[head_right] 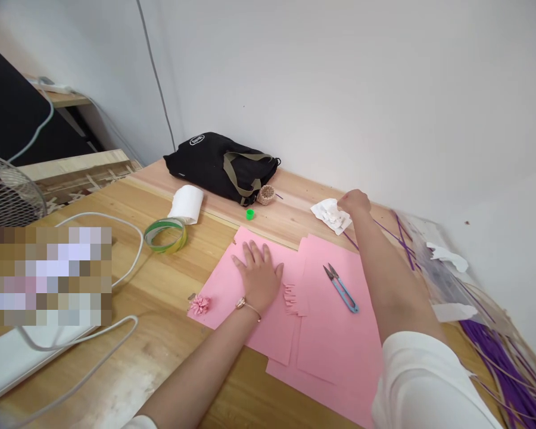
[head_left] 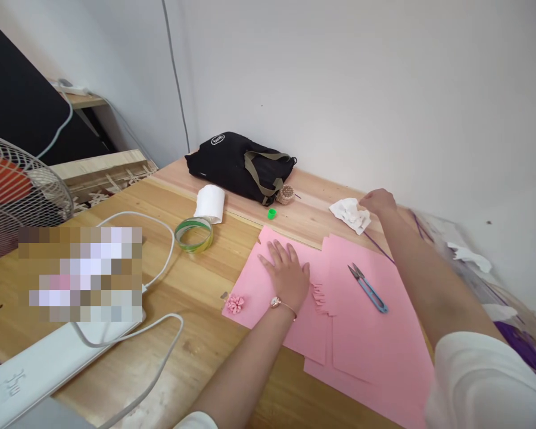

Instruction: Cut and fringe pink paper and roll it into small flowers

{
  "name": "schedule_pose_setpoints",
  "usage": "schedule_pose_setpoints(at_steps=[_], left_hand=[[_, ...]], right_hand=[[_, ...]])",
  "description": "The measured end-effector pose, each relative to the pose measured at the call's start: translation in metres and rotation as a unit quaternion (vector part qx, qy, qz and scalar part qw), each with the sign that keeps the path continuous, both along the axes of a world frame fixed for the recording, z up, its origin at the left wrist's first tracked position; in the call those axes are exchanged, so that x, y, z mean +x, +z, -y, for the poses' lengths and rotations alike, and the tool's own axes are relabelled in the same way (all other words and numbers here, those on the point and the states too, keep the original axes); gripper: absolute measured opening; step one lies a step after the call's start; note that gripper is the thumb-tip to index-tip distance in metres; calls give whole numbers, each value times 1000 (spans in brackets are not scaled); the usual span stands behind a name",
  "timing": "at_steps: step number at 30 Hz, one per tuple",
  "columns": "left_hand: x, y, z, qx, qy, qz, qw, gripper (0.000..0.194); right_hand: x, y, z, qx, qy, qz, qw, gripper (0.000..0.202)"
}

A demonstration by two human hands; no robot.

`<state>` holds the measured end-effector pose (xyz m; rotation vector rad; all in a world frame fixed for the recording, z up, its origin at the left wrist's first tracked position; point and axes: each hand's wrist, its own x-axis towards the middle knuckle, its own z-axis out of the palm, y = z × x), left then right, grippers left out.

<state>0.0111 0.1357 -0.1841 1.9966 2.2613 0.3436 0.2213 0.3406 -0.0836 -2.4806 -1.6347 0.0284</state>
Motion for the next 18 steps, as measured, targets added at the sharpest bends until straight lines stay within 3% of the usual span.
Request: schedule_pose_setpoints(at_steps=[3, 18], left_hand=[[0, 1, 0, -7, -1, 7, 1000, 65], [0, 0, 0, -9, -3, 8, 1000, 65]], right_hand=[[1, -1, -3, -3, 3, 9, 1000, 6], [-8, 9, 10, -56, -41, 43, 997, 14]])
